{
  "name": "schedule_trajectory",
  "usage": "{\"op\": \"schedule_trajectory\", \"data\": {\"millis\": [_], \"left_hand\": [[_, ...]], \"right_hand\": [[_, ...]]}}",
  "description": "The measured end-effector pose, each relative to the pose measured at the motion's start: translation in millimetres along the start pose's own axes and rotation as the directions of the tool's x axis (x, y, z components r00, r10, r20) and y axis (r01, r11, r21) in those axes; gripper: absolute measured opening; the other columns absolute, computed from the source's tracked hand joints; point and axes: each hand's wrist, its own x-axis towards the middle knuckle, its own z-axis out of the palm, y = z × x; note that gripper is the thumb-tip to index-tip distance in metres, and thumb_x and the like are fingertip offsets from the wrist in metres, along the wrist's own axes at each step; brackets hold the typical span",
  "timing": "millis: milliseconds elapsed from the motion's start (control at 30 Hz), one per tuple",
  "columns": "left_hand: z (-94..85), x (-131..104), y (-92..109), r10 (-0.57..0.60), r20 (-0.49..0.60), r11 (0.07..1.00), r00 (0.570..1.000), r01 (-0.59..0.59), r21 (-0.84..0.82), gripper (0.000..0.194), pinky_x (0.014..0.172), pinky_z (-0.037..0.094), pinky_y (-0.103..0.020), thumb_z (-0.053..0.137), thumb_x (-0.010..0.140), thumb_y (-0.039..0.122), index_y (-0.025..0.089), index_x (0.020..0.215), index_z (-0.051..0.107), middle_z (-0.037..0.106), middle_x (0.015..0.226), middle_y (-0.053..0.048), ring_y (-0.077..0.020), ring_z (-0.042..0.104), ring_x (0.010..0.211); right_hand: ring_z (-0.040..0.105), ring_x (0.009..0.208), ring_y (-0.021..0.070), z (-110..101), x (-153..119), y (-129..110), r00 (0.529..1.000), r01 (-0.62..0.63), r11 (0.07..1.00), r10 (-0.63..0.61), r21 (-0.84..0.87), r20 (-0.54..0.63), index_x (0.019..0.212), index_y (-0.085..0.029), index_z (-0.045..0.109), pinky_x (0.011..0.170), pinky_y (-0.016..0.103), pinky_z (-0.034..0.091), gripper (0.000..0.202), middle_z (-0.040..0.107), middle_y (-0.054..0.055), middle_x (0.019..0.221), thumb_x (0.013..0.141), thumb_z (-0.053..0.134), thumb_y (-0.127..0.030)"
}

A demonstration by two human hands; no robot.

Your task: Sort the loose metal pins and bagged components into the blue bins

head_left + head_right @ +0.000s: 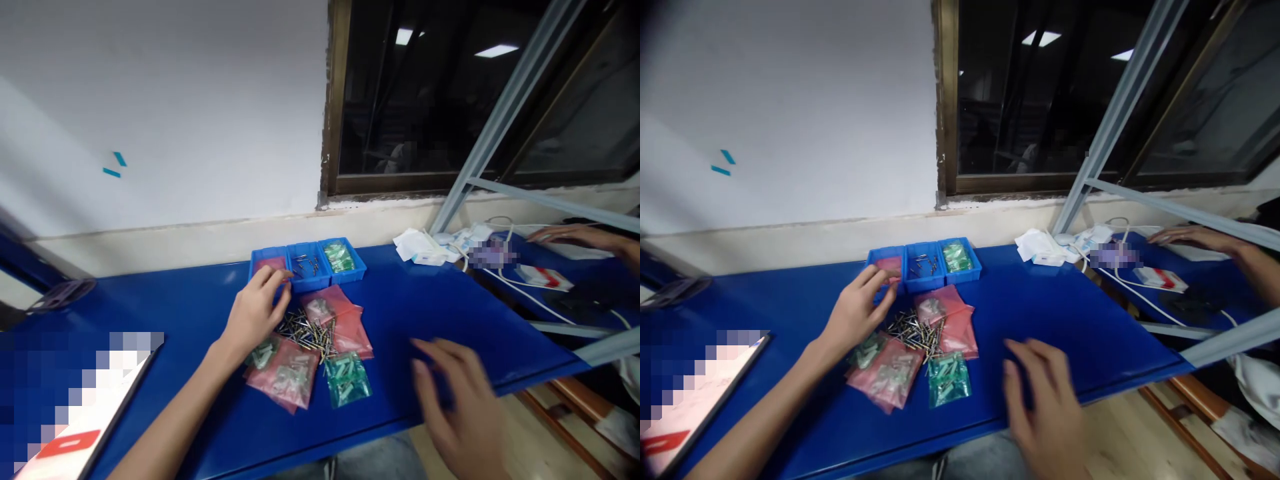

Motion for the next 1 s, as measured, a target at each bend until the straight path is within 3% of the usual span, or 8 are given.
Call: {"op": "schedule_trajectory", "data": {"millis": [33,67,133,233,333,500,667,1000], "left_hand": [[-0.4,-0.9,-3.1,0.004,0.004,0.999,1.0,-0.004,0.039,0.018,0.08,0.055,-0.034,0.043,0.1,0.022,0.021,0.109,0.058,0.059,0.101,-0.006,-0.0194,0.061,0.093],[-1.3,-1.6,-6.3,0.005,0.005,0.997,1.0,-0.005,0.082,0.017,0.078,0.055,-0.033,0.044,0.1,0.022,0.021,0.108,0.059,0.059,0.101,-0.006,-0.0198,0.061,0.093],[-3.7,-2.5,-12.9,-0.002,0.013,0.986,1.0,0.0,0.167,0.016,0.076,0.055,-0.033,0.045,0.1,0.023,0.019,0.107,0.059,0.059,0.102,-0.008,-0.0211,0.059,0.094],[-4.9,-2.8,-24.0,-0.025,0.032,0.969,0.999,0.016,0.248,0.017,0.074,0.054,-0.035,0.047,0.099,0.023,0.018,0.107,0.061,0.059,0.102,-0.01,-0.0236,0.058,0.095],[-0.6,-3.7,-35.7,-0.028,0.062,0.976,0.998,0.014,0.217,0.018,0.079,0.052,-0.037,0.048,0.099,0.021,0.017,0.107,0.064,0.061,0.1,-0.009,-0.0241,0.057,0.096],[8.3,-5.4,-46.6,-0.013,0.113,0.992,0.993,-0.001,0.13,0.019,0.085,0.05,-0.036,0.048,0.099,0.02,0.018,0.107,0.065,0.062,0.098,-0.007,-0.022,0.056,0.094],[7.8,-4.4,-42.3,-0.016,0.121,0.99,0.993,-0.001,0.14,0.019,0.082,0.048,-0.035,0.047,0.099,0.018,0.017,0.104,0.066,0.063,0.098,-0.007,-0.0217,0.056,0.091],[11.4,-4.5,-44.9,0.017,0.172,0.989,0.985,-0.042,0.139,0.022,0.082,0.047,-0.037,0.048,0.098,0.018,0.017,0.104,0.069,0.066,0.095,-0.007,-0.021,0.058,0.086]], "right_hand": [[0.058,0.11,0.0297,9.4,9.5,-6.8,1.0,-0.012,1.0,0.012,0.026,-0.007,0.13,-0.031,0.056,0.088,0.047,0.053,0.036,0.056,0.013,0.121,0.096,0.051,-0.022],[0.058,0.109,0.0296,19.6,22.8,-11.8,0.998,0.048,0.997,-0.05,0.067,0.028,0.13,-0.031,0.056,0.089,0.047,0.053,0.037,0.057,0.012,0.119,0.095,0.05,-0.02],[0.057,0.112,0.028,41.0,57.8,-14.9,0.967,0.164,0.982,-0.18,0.098,0.18,0.129,-0.027,0.057,0.097,0.048,0.05,0.036,0.06,0.011,0.119,0.096,0.047,-0.017],[0.054,0.117,0.027,72.0,112.1,-4.0,0.911,0.284,0.958,-0.284,0.047,0.297,0.125,-0.018,0.06,0.102,0.048,0.046,0.033,0.062,0.012,0.123,0.097,0.042,-0.015],[0.051,0.124,0.0286,98.9,141.5,14.1,0.86,0.373,0.927,-0.337,-0.022,0.382,0.122,-0.013,0.063,0.103,0.049,0.046,0.034,0.061,0.015,0.127,0.096,0.04,-0.013],[0.049,0.129,0.0274,121.2,131.2,30.7,0.843,0.439,0.898,-0.415,0.008,0.341,0.125,-0.009,0.062,0.109,0.049,0.043,0.038,0.06,0.017,0.131,0.095,0.039,-0.008],[0.052,0.128,0.0272,119.0,121.3,32.2,0.862,0.431,0.898,-0.437,0.083,0.258,0.123,-0.01,0.064,0.11,0.051,0.045,0.038,0.062,0.016,0.129,0.095,0.039,-0.007],[0.056,0.116,0.0265,122.7,124.2,40.5,0.874,0.393,0.913,-0.408,0.107,0.264,0.118,-0.013,0.066,0.103,0.05,0.049,0.036,0.064,0.014,0.12,0.094,0.039,-0.008]]}}
